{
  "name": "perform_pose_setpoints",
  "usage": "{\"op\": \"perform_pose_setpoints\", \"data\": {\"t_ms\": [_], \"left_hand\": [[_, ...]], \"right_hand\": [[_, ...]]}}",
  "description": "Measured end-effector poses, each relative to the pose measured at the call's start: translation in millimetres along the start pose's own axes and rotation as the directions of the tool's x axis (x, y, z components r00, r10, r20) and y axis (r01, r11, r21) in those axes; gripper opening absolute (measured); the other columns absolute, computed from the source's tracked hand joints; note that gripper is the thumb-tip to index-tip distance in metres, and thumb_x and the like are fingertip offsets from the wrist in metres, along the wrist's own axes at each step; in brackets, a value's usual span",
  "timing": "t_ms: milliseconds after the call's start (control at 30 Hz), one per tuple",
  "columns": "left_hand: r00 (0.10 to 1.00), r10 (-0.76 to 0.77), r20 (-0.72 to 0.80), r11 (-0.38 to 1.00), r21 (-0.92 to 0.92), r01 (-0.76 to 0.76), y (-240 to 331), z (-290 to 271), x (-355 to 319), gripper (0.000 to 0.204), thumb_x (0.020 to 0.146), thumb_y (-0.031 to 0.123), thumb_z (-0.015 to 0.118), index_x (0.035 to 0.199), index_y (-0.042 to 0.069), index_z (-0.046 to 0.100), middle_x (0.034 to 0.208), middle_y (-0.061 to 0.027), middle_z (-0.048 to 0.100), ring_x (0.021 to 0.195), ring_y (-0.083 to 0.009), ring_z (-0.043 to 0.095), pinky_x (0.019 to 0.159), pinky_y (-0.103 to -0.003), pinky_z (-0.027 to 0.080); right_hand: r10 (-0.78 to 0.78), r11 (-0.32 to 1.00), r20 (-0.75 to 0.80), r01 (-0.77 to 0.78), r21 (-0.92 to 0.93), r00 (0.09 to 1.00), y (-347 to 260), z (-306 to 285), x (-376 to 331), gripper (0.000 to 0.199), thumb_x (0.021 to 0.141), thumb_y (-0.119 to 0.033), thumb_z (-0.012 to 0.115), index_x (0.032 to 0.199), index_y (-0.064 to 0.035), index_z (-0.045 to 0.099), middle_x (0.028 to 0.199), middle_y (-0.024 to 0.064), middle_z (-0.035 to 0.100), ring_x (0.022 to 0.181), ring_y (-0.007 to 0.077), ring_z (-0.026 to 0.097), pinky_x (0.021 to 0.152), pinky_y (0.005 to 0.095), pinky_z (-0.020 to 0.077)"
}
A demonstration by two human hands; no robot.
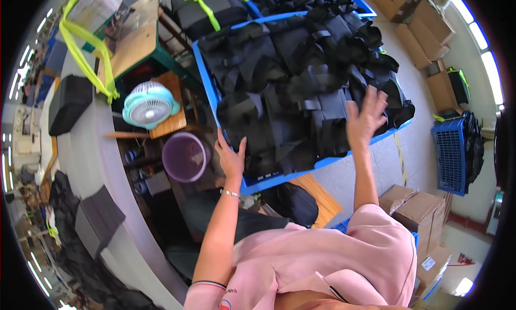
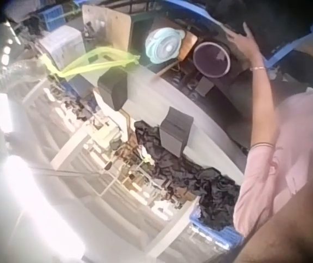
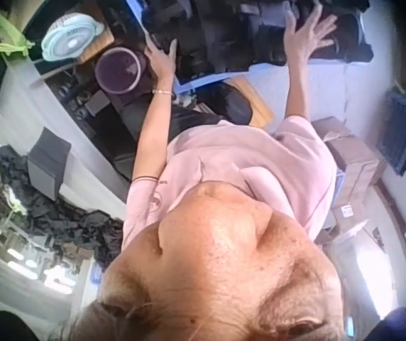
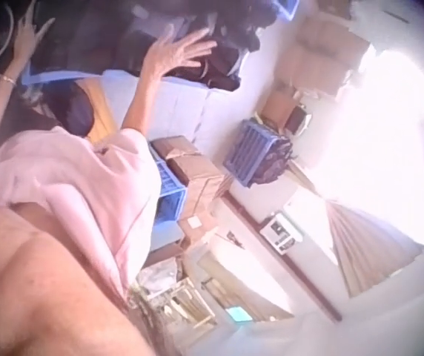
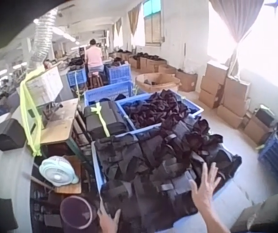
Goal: Inserting foam stiffeners into black fabric pouches and folding them at a factory workstation.
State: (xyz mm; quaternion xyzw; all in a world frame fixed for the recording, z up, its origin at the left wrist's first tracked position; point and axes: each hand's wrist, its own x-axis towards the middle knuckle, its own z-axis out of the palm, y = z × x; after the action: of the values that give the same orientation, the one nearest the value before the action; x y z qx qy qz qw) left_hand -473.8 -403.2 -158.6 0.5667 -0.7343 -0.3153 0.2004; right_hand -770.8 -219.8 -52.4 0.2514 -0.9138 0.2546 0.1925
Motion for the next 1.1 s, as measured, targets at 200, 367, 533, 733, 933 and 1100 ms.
{"op": "perform_pose_setpoints", "data": {"t_ms": [200,367,533,733,933,1100], "left_hand": [[0.999,0.039,0.013,0.998,-0.058,-0.038,12.7,1.7,4.5,0.090,0.085,0.049,0.073,0.154,0.016,0.026,0.146,-0.0303,0.036,0.123,-0.0512,0.050,0.096,-0.051,0.048],[0.984,0.156,-0.091,0.988,0.006,-0.156,14.4,-0.4,-4.8,0.092,0.083,0.047,0.075,0.154,0.012,0.028,0.154,-0.0351,0.021,0.138,-0.0525,0.032,0.106,-0.052,0.040],[0.917,0.300,-0.263,0.954,0.058,-0.295,-4.2,-15.0,-32.5,0.087,0.087,0.045,0.070,0.154,0.008,0.029,0.154,-0.0359,0.023,0.143,-0.0501,0.026,0.114,-0.054,0.025],[0.941,0.281,-0.187,0.940,-0.144,-0.309,4.4,-38.7,-57.8,0.074,0.089,0.037,0.070,0.148,0.005,0.040,0.156,-0.0299,0.027,0.143,-0.0494,0.027,0.117,-0.052,0.026],[0.975,0.132,-0.176,0.917,-0.351,-0.188,-37.9,-89.1,-112.3,0.072,0.093,0.039,0.066,0.150,0.006,0.037,0.160,-0.0252,0.020,0.141,-0.0428,0.038,0.112,-0.044,0.037],[0.951,-0.116,-0.286,0.933,-0.359,0.005,-95.0,-164.0,-195.0,0.054,0.092,0.027,0.067,0.138,0.007,0.048,0.154,-0.0203,0.034,0.130,-0.0395,0.049,0.103,-0.043,0.046]], "right_hand": [[-0.254,0.899,0.503,0.393,-0.192,0.826,22.0,62.9,-38.2,0.087,0.076,-0.060,0.074,0.152,-0.0339,0.040,0.166,0.0045,0.016,0.149,0.0493,0.012,0.103,0.0834,0.0069],[-0.097,0.885,0.715,0.388,-0.257,0.693,57.5,80.4,-16.4,0.078,0.081,-0.058,0.071,0.148,-0.0237,0.048,0.167,0.0074,0.010,0.148,0.0512,0.013,0.100,0.0848,0.0146],[-0.188,0.785,0.565,0.469,-0.405,0.803,-18.9,-2.2,-20.6,0.065,0.088,-0.039,0.071,0.148,-0.0237,0.048,0.162,0.0117,0.026,0.145,0.0491,0.026,0.105,0.0788,0.0138],[-0.662,0.741,0.361,0.644,0.188,0.656,-152.2,-4.8,-89.3,0.069,0.086,-0.048,0.069,0.149,-0.0320,0.045,0.165,0.0079,0.021,0.150,0.0449,0.014,0.108,0.0771,0.0083],[-0.625,0.654,0.653,0.744,0.137,0.429,-99.2,98.3,-133.6,0.072,0.087,-0.059,0.063,0.150,-0.0329,0.043,0.157,0.0127,0.033,0.149,0.0416,0.015,0.097,0.0837,0.0164],[-0.506,0.627,0.788,0.776,0.058,0.351,-97.2,127.7,-127.0,0.077,0.090,-0.067,0.053,0.157,-0.0441,0.021,0.158,0.0160,0.029,0.148,0.0484,0.012,0.093,0.0880,0.0162]]}}
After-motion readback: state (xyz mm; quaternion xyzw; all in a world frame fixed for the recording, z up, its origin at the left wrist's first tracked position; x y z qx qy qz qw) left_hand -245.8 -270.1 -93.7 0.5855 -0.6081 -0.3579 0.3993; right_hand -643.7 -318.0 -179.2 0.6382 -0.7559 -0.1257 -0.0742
